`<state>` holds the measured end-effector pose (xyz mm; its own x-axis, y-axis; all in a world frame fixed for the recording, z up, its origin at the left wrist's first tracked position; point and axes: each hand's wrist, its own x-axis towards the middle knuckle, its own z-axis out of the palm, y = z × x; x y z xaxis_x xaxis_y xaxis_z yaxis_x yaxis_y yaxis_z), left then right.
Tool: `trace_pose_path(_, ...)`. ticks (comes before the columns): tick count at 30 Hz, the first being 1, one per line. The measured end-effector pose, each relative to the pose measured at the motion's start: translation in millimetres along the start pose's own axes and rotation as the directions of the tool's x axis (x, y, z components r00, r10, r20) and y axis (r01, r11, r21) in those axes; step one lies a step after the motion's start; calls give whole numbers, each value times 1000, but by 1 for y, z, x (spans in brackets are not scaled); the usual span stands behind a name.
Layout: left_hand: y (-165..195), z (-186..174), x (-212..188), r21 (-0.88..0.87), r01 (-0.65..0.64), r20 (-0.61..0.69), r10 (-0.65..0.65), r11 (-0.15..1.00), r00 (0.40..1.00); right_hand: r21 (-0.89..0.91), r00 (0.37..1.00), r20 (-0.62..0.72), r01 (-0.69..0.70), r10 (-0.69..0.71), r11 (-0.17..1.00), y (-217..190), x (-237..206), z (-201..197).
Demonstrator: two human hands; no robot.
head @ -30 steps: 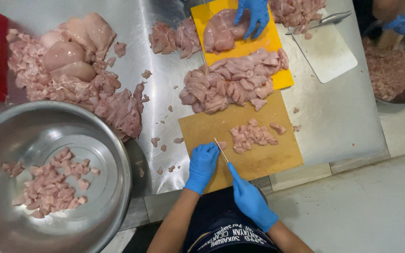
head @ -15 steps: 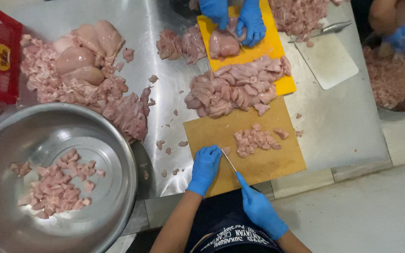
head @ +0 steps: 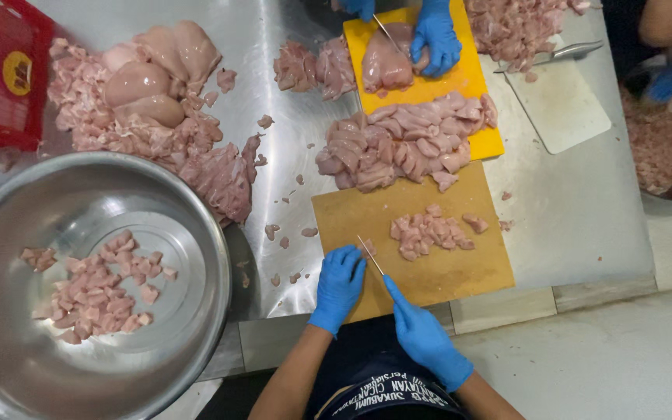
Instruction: The person cuts raw chicken pieces into smaller cubes with a knife on a yellow cutting board and moves the cut pieces into a large metal bowl, working at a stainless steel table alongside other workers who are also processing chicken.
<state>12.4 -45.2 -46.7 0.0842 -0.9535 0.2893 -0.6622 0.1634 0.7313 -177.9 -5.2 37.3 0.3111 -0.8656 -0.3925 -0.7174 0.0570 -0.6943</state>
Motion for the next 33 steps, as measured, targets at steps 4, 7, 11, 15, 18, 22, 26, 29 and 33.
trace_pose_path(4, -3, 2, 5, -2, -77, -40, 77, 997, 996, -62, 996, 52, -65, 68, 996, -3, 4, 0)
trace_pose_path(7, -5, 3, 8, 33, -136, -51, 138, 990, 989, -77, 990, 84, -106, 113, 991, -1, 8, 0)
trace_pose_path(11, -8, 6, 7, 65, -162, -58, 166, 985, 984, -75, 999, 26, -46, 48, 996, 1, 26, 12)
trace_pose_path(15, -10, 8, 3, 73, -122, -42, 126, 990, 991, -82, 998, -62, 24, -29, 996, 2, 30, 24)
trace_pose_path(18, -10, 9, 1, 84, -129, -44, 133, 988, 990, -60, 993, -103, 52, -58, 997, 8, 10, 23)
trace_pose_path(22, -10, 8, 2, 74, -117, -44, 120, 990, 992, -113, 994, -100, 22, -34, 993, 13, -8, 19)
trace_pose_path(26, -6, 3, 0, 49, -70, 0, 71, 996, 998, -108, 994, -99, -58, 48, 992, 8, 10, 8)
trace_pose_path(29, -3, -2, 1, -15, -49, -31, 49, 999, 998, -103, 955, -104, -288, 278, 952, 2, 19, -15)
trace_pose_path(33, -1, -7, -7, -108, 27, -33, -30, 994, 999, 32, 976, -110, -185, 187, 982, -9, 9, -24)
